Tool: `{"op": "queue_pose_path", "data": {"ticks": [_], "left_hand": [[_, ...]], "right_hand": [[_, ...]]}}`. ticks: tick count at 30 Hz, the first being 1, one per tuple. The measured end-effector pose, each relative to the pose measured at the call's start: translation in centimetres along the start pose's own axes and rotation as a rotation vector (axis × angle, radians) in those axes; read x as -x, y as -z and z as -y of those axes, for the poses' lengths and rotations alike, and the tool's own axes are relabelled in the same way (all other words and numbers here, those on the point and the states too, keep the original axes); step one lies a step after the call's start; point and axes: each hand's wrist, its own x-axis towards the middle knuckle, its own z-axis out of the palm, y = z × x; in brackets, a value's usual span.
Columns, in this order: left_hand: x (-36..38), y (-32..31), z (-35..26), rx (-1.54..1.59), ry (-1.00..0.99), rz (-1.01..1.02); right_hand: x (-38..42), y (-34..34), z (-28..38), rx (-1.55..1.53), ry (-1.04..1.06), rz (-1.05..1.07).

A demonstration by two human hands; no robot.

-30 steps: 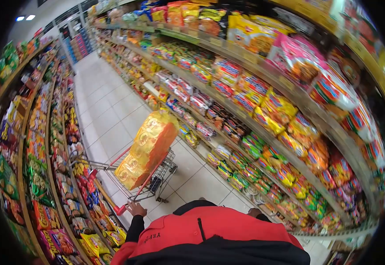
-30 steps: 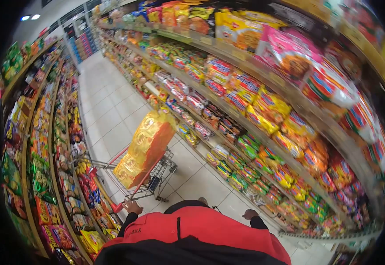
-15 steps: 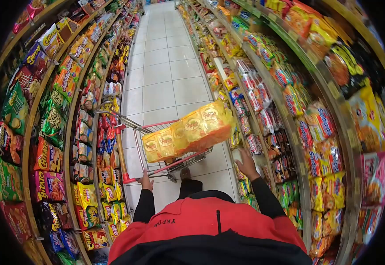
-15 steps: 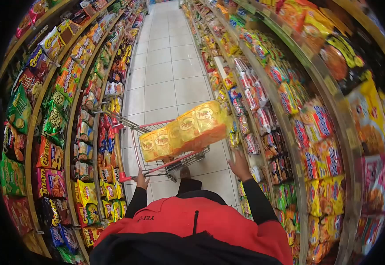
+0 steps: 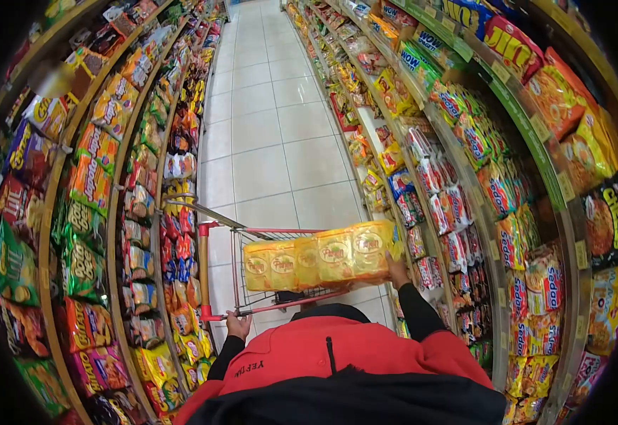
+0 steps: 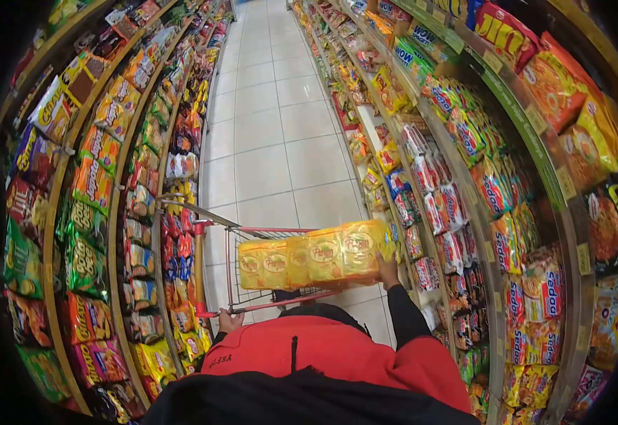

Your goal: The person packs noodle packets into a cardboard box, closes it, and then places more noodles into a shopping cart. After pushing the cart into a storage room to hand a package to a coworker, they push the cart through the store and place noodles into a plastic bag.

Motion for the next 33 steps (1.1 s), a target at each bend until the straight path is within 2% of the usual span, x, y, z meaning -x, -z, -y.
{"op": "queue_pose_path", "data": {"ticks": [1,2,4,6,8,10,11,12,15,20,22,24,25,26,27,28,30,31,32,33], "left_hand": [[-2.0,-0.6,-0.6,-0.015,0.020,0.034],[-3.3,-2.0,-1.3,-0.020,0.023,0.041],[-5.7,-4.9,-2.4,-0.092,0.027,0.087],[-8.6,-7.9,-4.0,-0.022,0.066,0.096],[-11.8,-10.8,-5.1,-0.104,0.025,0.048],[-15.0,-13.7,-5.8,-0.112,-0.041,0.047],[-15.8,-14.9,-6.3,-0.176,-0.067,0.083],[-19.1,-14.6,-7.0,-0.344,-0.159,0.258],[-18.9,-20.8,-8.7,-0.207,-0.136,0.110],[-19.9,-29.4,-10.3,-0.126,-0.165,0.019],[-21.4,-32.4,-10.8,-0.090,-0.162,0.015],[-22.9,-35.6,-11.6,0.024,-0.099,0.093],[-23.7,-37.2,-12.2,0.020,-0.098,0.084],[-24.6,-38.8,-12.6,-0.024,-0.135,0.117],[-25.8,-39.9,-12.8,-0.066,-0.168,0.150],[-34.7,-36.3,-14.6,-0.896,-0.565,0.318],[-35.9,-40.0,-15.2,-0.694,-0.440,0.351],[-35.4,-43.2,-15.7,-0.697,-0.440,0.350],[-34.2,-46.7,-16.2,-0.412,-0.284,0.269],[-33.9,-49.5,-16.5,-0.130,-0.130,0.187]], "right_hand": [[1.2,-0.5,2.0,-0.088,-0.124,0.011],[0.0,-0.8,1.4,-0.093,-0.121,0.003],[-2.6,-1.4,0.0,-0.218,-0.026,-0.018],[-3.9,-2.1,0.9,-0.233,-0.033,-0.005],[-5.2,-3.3,0.7,-0.255,-0.042,0.002],[-7.7,-4.6,0.1,-0.331,0.121,-0.023],[-6.7,-5.1,2.9,-0.309,0.049,-0.014],[-7.1,-5.5,4.2,-0.303,0.053,-0.014],[-9.0,-7.1,7.1,-0.336,-0.110,0.077],[-14.3,-9.9,10.9,-0.381,-0.130,0.087],[-16.7,-10.9,12.7,-0.356,-0.156,0.073],[-20.1,-11.8,13.3,-0.342,-0.213,0.069],[-22.8,-12.5,12.5,-0.291,-0.123,0.045],[-24.8,-13.0,11.7,-0.238,-0.035,0.021],[-24.6,-13.3,15.4,-0.170,-0.004,0.040],[-26.1,-13.8,16.2,-0.162,-0.015,0.039],[-29.8,-14.9,17.9,0.306,0.052,-0.081],[-30.6,-15.1,20.4,0.467,0.054,-0.065],[-31.3,-15.9,22.3,0.463,0.050,-0.066],[-32.2,-16.9,23.9,0.224,0.015,0.004]]}}
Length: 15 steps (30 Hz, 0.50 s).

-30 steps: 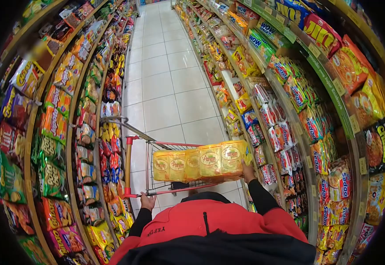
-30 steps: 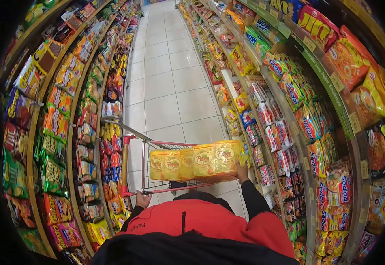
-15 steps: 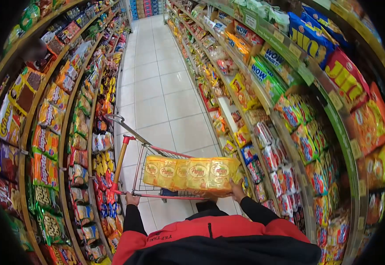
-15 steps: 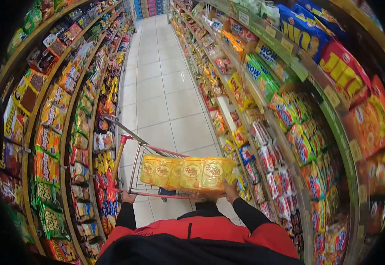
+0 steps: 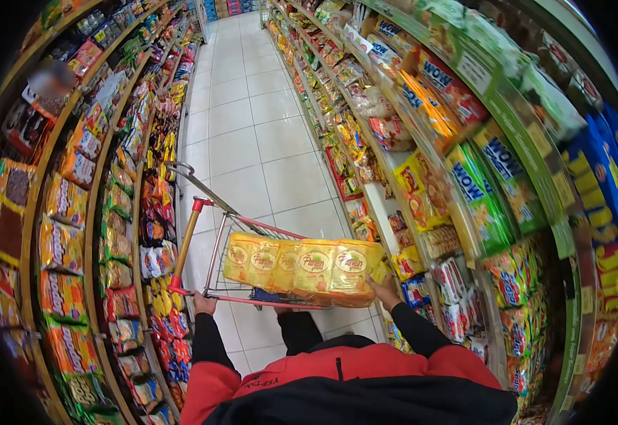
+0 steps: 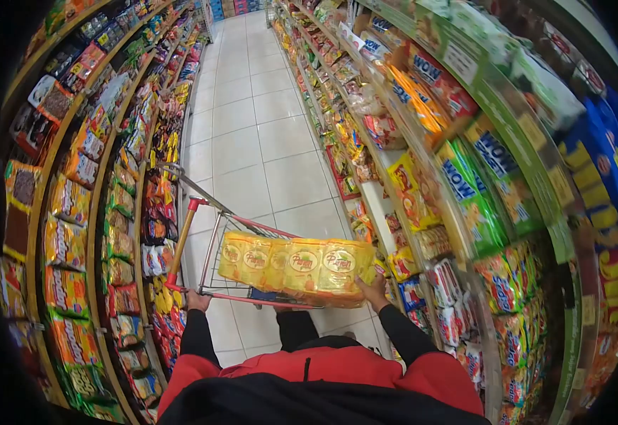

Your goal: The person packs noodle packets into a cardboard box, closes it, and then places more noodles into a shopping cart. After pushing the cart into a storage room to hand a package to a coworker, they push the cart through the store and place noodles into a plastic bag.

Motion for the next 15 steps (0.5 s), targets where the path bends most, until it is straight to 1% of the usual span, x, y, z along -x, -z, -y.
{"op": "queue_pose_path", "data": {"ticks": [1,2,3,4,5,6,7,8,9,11,12,13,15], "left_hand": [[-1.3,-2.3,-0.9,0.003,0.059,-0.016],[-3.5,-4.5,-2.1,-0.014,0.067,-0.033],[-5.1,-6.0,-2.5,-0.025,0.085,-0.061],[-6.7,-7.3,-2.9,-0.029,0.092,-0.060],[-8.2,-9.8,-3.5,-0.110,0.083,-0.043],[-9.7,-12.2,-4.3,-0.197,0.072,-0.026],[-11.1,-14.4,-5.0,-0.256,0.113,-0.080],[-13.4,-16.0,-5.3,-0.325,0.078,-0.061],[-14.6,-18.1,-5.5,-0.393,0.044,-0.043],[-15.8,-22.1,-6.6,-0.498,0.081,-0.091],[-16.8,-24.0,-7.1,-0.532,0.080,-0.043],[-17.5,-25.6,-7.0,-0.586,0.031,-0.038],[-18.1,-28.6,-7.9,-0.519,0.029,0.106]], "right_hand": [[-1.0,-0.8,2.0,-0.251,-0.021,0.066],[-1.8,-1.3,4.2,-0.297,-0.049,0.122],[-2.9,-2.1,5.1,-0.301,-0.052,0.112],[-4.2,-2.8,5.8,-0.236,-0.077,0.023],[-5.7,-3.7,6.7,-0.178,-0.098,-0.068],[-7.2,-4.3,7.5,-0.188,-0.103,-0.077],[-8.8,-4.7,8.2,-0.240,-0.074,-0.016],[-10.2,-5.1,8.9,-0.289,-0.046,0.044],[-11.5,-5.5,9.8,-0.295,-0.058,0.034],[-13.7,-6.4,10.7,-0.393,-0.038,0.033],[-15.2,-6.7,11.3,-0.444,-0.109,0.110],[-16.6,-6.7,11.8,-0.445,-0.113,0.111],[-17.5,-6.1,15.7,-0.517,-0.336,0.214]]}}
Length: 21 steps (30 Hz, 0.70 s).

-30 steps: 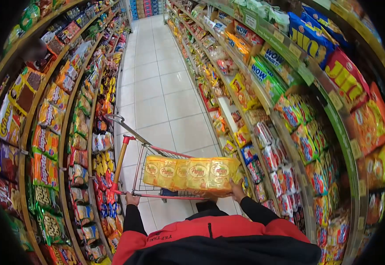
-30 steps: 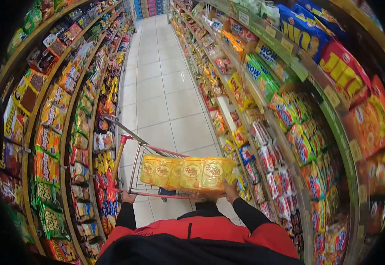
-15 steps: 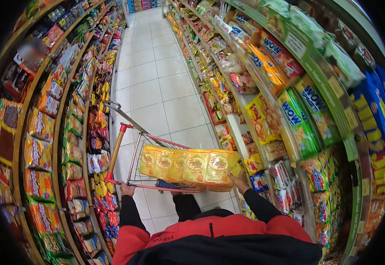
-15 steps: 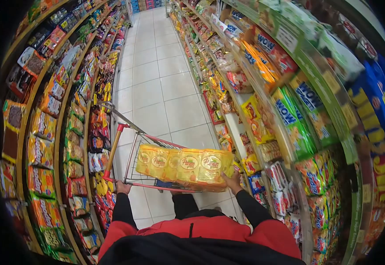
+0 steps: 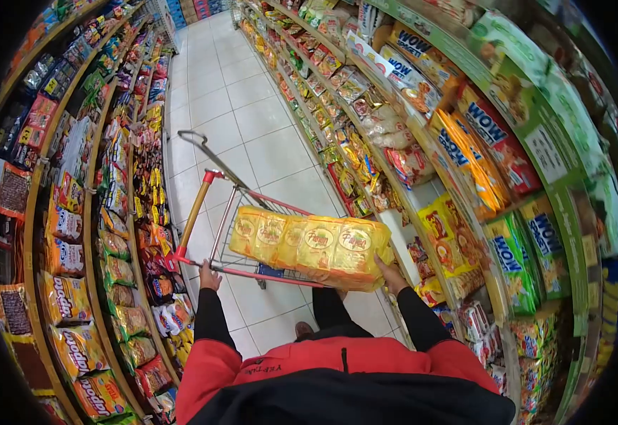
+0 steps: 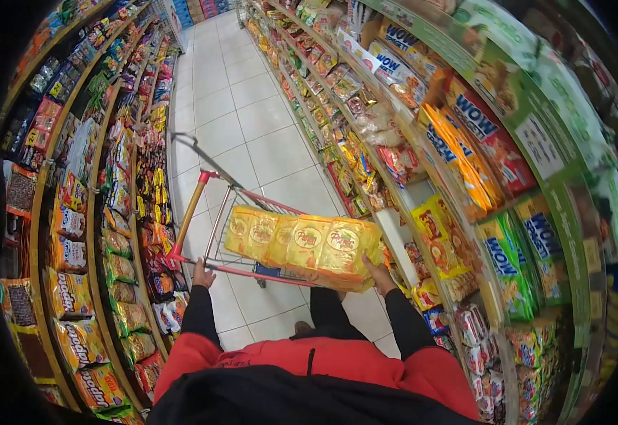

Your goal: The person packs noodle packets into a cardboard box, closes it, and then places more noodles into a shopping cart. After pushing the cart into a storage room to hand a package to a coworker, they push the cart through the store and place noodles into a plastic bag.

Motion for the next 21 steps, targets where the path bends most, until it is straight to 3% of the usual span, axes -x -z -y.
{"op": "queue_pose_path", "data": {"ticks": [1,4,8,9,15,20,21], "left_hand": [[0.4,-0.9,-1.2,-0.021,-0.011,0.020],[-1.2,-3.2,-3.9,-0.062,0.013,0.111],[-2.9,-7.8,-6.8,-0.206,0.098,-0.088],[-3.8,-8.3,-7.1,-0.196,0.109,-0.113],[-7.0,-8.9,-8.6,-0.475,0.174,0.032],[-7.4,-9.4,-10.9,-0.545,0.254,0.197],[-8.0,-9.4,-11.1,-0.541,0.271,0.219]], "right_hand": [[0.1,-0.4,0.7,0.009,-0.009,0.009],[-1.3,-1.6,3.7,-0.130,0.242,0.058],[-0.7,-4.5,8.9,-0.104,0.172,0.072],[0.1,-6.0,10.8,-0.042,0.241,0.067],[3.5,-19.4,22.3,-0.143,0.489,0.116],[6.7,-30.5,31.7,-0.107,0.613,0.150],[7.2,-32.4,32.7,0.031,0.732,0.183]]}}
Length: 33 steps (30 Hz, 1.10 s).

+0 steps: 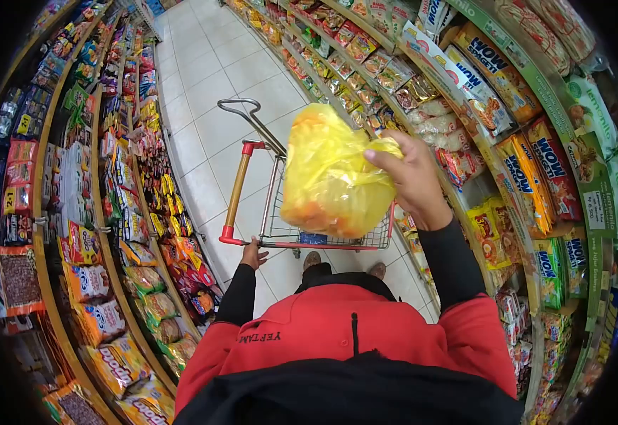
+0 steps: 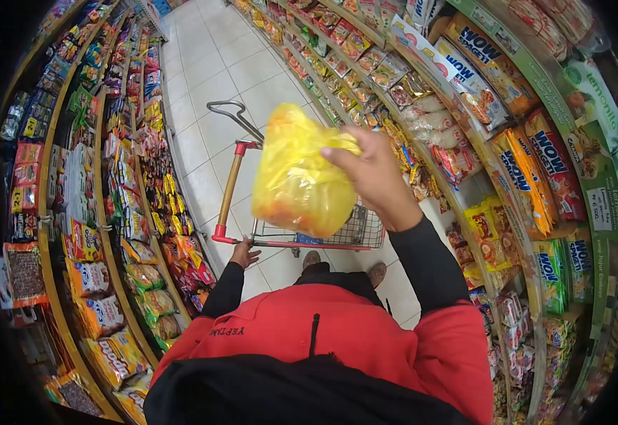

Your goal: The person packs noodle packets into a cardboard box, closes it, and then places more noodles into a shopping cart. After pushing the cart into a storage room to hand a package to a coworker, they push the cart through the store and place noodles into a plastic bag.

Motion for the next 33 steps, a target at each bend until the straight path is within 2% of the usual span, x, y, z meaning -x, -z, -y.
{"op": "queue_pose_path", "data": {"ticks": [1,2,4,8,10,11,13,14,16,18,20,21,23,24,26,27,29,33], "left_hand": [[-0.5,0.3,0.0,0.004,0.014,0.023],[-0.6,0.4,-0.2,0.005,0.020,0.029],[-0.6,0.1,-1.1,-0.008,0.023,0.030],[-1.0,0.7,-2.8,-0.004,-0.014,0.078],[-0.6,0.9,-4.5,-0.403,0.254,0.091],[0.1,0.4,-5.8,-0.402,0.251,0.098],[3.4,-1.9,-9.1,-0.993,0.255,0.473],[6.8,-3.8,-11.0,-0.973,-0.030,0.458],[7.9,-7.3,-11.8,-0.558,-0.745,0.500],[18.7,-11.2,-17.8,-0.213,-1.090,0.396],[23.0,-12.7,-20.8,-0.468,-1.581,0.222],[24.5,-13.8,-21.6,-0.476,-1.576,0.226],[26.5,-16.3,-22.2,-0.742,-1.883,0.526],[26.6,-17.1,-21.8,-0.747,-1.886,0.534],[26.7,-18.5,-20.8,-0.818,-1.808,0.362],[27.0,-19.1,-20.4,-0.823,-1.813,0.371],[27.6,-19.9,-19.7,-0.823,-1.752,0.195],[26.3,-21.2,-17.9,-0.875,-1.781,0.173]], "right_hand": [[-0.6,-1.4,0.9,0.126,0.101,0.082],[-1.0,-2.2,1.7,0.132,0.097,0.079],[-1.7,-2.9,3.3,0.264,0.310,0.004],[-2.8,-1.9,5.5,0.176,0.311,-0.126],[-3.4,-0.5,4.9,0.095,0.277,-0.040],[-3.5,-0.4,4.1,0.102,0.280,-0.041],[-3.3,0.0,2.0,0.264,0.278,-0.042],[-3.2,-0.3,1.2,0.352,0.288,-0.032],[-3.3,-0.2,-1.0,0.517,0.256,0.047],[-3.3,0.5,-3.1,0.592,0.216,0.107],[-3.0,0.6,-4.5,0.343,0.195,0.082],[-2.9,0.7,-4.6,0.337,0.190,0.076],[-2.8,1.0,-4.2,0.523,0.293,0.055],[-2.6,1.2,-4.2,0.521,0.297,0.047],[-2.2,1.9,-4.1,0.622,0.314,0.020],[-1.8,2.3,-3.9,0.620,0.317,0.010],[-0.8,3.0,-3.5,0.723,0.331,-0.055],[1.6,4.2,-2.7,0.860,0.394,-0.085]]}}
